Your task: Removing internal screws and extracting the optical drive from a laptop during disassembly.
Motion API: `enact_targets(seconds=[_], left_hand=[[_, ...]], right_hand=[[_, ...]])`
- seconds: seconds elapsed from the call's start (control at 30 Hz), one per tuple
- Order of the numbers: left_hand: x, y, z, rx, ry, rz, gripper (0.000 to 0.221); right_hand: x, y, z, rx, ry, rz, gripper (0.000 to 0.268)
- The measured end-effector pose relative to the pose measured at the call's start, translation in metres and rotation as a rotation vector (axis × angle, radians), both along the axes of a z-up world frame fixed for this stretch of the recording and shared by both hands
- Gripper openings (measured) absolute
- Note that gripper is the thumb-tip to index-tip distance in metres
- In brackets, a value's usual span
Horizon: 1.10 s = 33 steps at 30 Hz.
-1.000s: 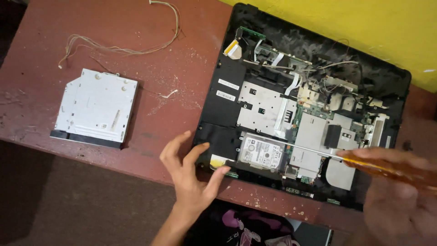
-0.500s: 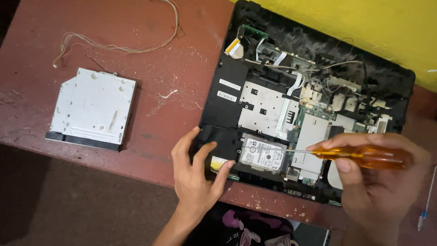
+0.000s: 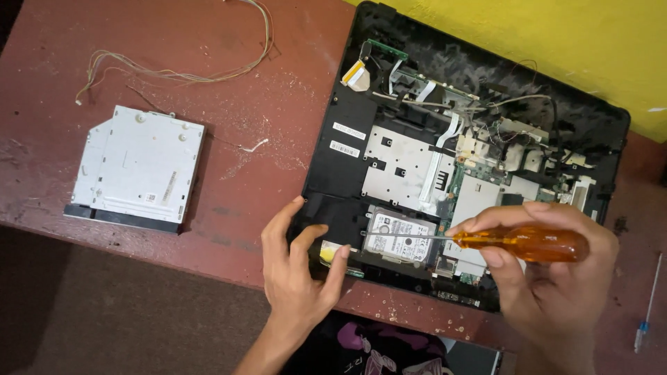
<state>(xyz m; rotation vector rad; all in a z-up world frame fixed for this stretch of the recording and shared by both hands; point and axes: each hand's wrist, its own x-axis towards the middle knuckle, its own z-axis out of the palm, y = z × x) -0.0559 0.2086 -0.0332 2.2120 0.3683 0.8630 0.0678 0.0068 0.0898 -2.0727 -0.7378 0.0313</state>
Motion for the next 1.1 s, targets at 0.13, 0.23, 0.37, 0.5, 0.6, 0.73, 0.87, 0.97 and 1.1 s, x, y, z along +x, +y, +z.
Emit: enact_targets(seconds=[0.13,0.23,0.37,0.5,0.6,0.73,0.87,0.97,1.1], left_hand=[[-0.001,-0.001,-0.003,-0.026,-0.034,0.013,0.018],[-0.003,-0.002,-0.003,-0.067,-0.040,0.026,0.012],[-0.005,-0.002,-0.006,-0.100,-0.057,0.027,0.010],[-0.005,-0.002,-0.006,-0.113,-0.061,0.035,0.010],[-0.005,-0.002,-0.006,-0.108,-0.069,0.032,0.009],[-0.005,-0.002,-0.005,-0.116,-0.073,0.018,0.010],[-0.005,-0.003,-0.006,-0.112,-0.076,0.030,0.011],[-0.006,-0.003,-0.007,-0.121,-0.068,0.030,0.012],[-0.006,-0.003,-0.006,-0.125,-0.071,0.026,0.011]], right_hand=[[-0.003,0.006,0.002,-0.027,-0.029,0.009,0.040],[-0.011,0.010,-0.001,0.031,-0.007,-0.043,0.040],[-0.012,0.012,-0.002,0.085,0.014,0.029,0.044],[-0.008,0.008,-0.001,0.068,-0.002,0.027,0.045],[-0.006,0.006,-0.001,0.044,-0.036,0.069,0.048],[-0.006,0.006,0.000,0.070,0.032,0.054,0.047],[-0.006,0.006,0.000,0.070,0.007,0.062,0.047],[-0.010,0.008,0.002,0.029,0.014,0.002,0.043],[-0.016,0.015,0.004,0.029,0.040,-0.075,0.032]])
